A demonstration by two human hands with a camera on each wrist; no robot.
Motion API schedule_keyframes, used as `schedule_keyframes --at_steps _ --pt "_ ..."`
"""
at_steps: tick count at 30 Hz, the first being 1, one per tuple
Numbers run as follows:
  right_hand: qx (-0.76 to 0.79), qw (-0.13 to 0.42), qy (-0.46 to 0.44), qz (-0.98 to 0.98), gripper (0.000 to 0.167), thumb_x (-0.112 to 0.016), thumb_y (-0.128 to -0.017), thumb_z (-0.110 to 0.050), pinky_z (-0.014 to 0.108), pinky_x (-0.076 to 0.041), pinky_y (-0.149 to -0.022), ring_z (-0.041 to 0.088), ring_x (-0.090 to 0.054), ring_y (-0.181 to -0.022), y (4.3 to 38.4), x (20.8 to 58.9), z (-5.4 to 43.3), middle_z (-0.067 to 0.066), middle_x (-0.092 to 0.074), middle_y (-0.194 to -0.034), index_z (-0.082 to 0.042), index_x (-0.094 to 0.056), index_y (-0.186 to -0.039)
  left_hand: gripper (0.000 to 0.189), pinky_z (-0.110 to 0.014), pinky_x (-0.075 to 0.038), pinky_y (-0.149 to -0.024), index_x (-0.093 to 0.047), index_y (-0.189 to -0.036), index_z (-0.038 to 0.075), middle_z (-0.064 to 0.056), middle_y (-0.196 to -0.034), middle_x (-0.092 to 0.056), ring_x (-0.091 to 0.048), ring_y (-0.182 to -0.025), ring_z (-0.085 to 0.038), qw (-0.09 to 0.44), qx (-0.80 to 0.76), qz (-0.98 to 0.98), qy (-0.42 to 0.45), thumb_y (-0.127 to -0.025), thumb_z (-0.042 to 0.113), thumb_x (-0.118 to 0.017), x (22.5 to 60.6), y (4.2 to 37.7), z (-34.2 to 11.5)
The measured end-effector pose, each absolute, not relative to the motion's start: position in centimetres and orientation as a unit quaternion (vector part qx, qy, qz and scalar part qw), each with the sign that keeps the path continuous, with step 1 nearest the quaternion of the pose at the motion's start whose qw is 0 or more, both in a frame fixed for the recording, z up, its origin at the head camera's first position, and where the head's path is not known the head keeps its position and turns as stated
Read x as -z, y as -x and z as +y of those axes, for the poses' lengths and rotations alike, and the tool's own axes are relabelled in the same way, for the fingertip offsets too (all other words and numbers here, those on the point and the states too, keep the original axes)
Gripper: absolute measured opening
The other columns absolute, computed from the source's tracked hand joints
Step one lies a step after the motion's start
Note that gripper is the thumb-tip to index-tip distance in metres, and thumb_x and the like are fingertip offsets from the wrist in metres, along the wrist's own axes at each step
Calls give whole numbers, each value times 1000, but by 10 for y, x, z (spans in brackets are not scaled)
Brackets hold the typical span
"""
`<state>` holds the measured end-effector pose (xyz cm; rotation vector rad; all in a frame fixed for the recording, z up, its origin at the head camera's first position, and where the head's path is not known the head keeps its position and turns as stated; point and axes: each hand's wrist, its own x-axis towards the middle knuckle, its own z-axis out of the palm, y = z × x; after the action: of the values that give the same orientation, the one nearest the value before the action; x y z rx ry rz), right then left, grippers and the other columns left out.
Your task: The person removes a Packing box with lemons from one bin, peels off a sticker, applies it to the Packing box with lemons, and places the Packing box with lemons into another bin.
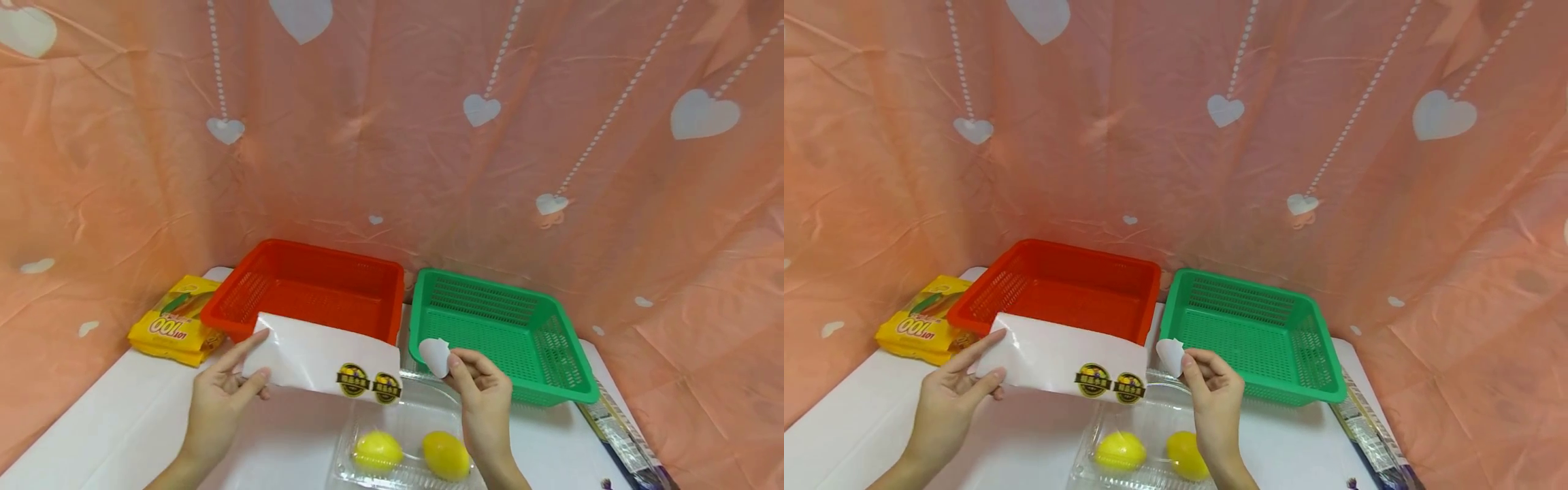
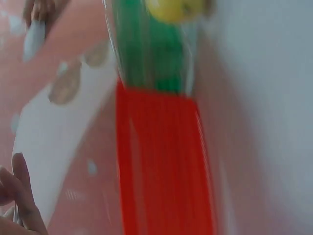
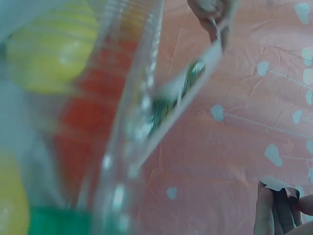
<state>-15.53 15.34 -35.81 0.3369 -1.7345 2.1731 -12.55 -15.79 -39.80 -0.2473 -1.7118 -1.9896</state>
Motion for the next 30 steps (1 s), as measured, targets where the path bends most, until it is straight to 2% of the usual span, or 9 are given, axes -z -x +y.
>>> schedule_keyframes --at_steps 6,11,15,16,20,23,26,28,30 --pt "-754 190 -117 -617 16 -57 -95 12 29 -60 -75 14 -70 -81 155 356 164 5 -73 -82 4 -70 -94 47 -15 -50 -53 -69 -127 9 15 -119 -69 -57 -53 -7 237 734 -636 3 -86 -16 -66 410 124 -225" --pt "-761 195 -112 -609 18 -56 -95 13 29 -60 -76 14 -70 -81 155 355 172 6 -72 -81 3 -71 -93 45 -16 -48 -53 -72 -123 24 30 -112 -61 -54 -52 -7 172 679 -711 -60 -88 -3 -73 433 126 -263" --pt "-758 190 -108 -615 18 -56 -95 13 29 -60 -77 15 -70 -82 154 357 175 6 -72 -82 3 -71 -93 44 -21 -45 -49 -70 -128 24 34 -101 -56 -52 -51 -10 137 582 -798 -81 -88 5 -74 448 127 -275" --pt "-756 189 -107 -618 18 -56 -95 13 29 -60 -77 15 -70 -82 154 357 175 6 -72 -82 3 -71 -93 44 -23 -43 -48 -69 -129 20 32 -99 -57 -52 -50 -10 136 556 -816 -80 -88 6 -75 450 128 -276" --pt "-752 189 -103 -623 17 -56 -95 12 29 -60 -77 14 -70 -82 154 359 177 6 -73 -82 4 -71 -94 47 -25 -42 -46 -61 -131 -2 -2 -105 -67 -50 -50 -11 117 490 -861 -76 -86 4 -74 455 132 -278" --pt "-751 187 -96 -626 16 -56 -95 12 28 -60 -76 14 -69 -81 153 360 178 6 -72 -81 5 -70 -94 50 -25 -45 -49 -56 -131 -11 -30 -115 -60 -51 -50 -13 81 461 -881 -62 -85 3 -73 457 137 -280" --pt "-747 186 -74 -634 14 -57 -94 11 28 -60 -75 13 -70 -79 152 363 177 6 -72 -79 6 -70 -93 48 -29 -50 -61 -58 -127 -12 -36 -121 -55 -59 -70 -24 61 420 -905 -43 -85 5 -75 458 141 -283" --pt "-743 184 -58 -641 12 -58 -94 11 29 -60 -74 13 -70 -78 151 364 177 6 -72 -79 6 -70 -93 46 -41 -54 -74 -60 -123 -14 -40 -122 -50 -59 -88 -38 65 394 -916 -30 -84 7 -75 460 142 -284" --pt "-739 184 -48 -646 11 -59 -94 11 30 -60 -74 13 -70 -77 150 366 176 6 -72 -78 7 -69 -92 46 -58 -50 -85 -60 -121 -14 -43 -125 -45 -51 -106 -52 73 358 -930 -34 -85 10 -74 458 141 -282"
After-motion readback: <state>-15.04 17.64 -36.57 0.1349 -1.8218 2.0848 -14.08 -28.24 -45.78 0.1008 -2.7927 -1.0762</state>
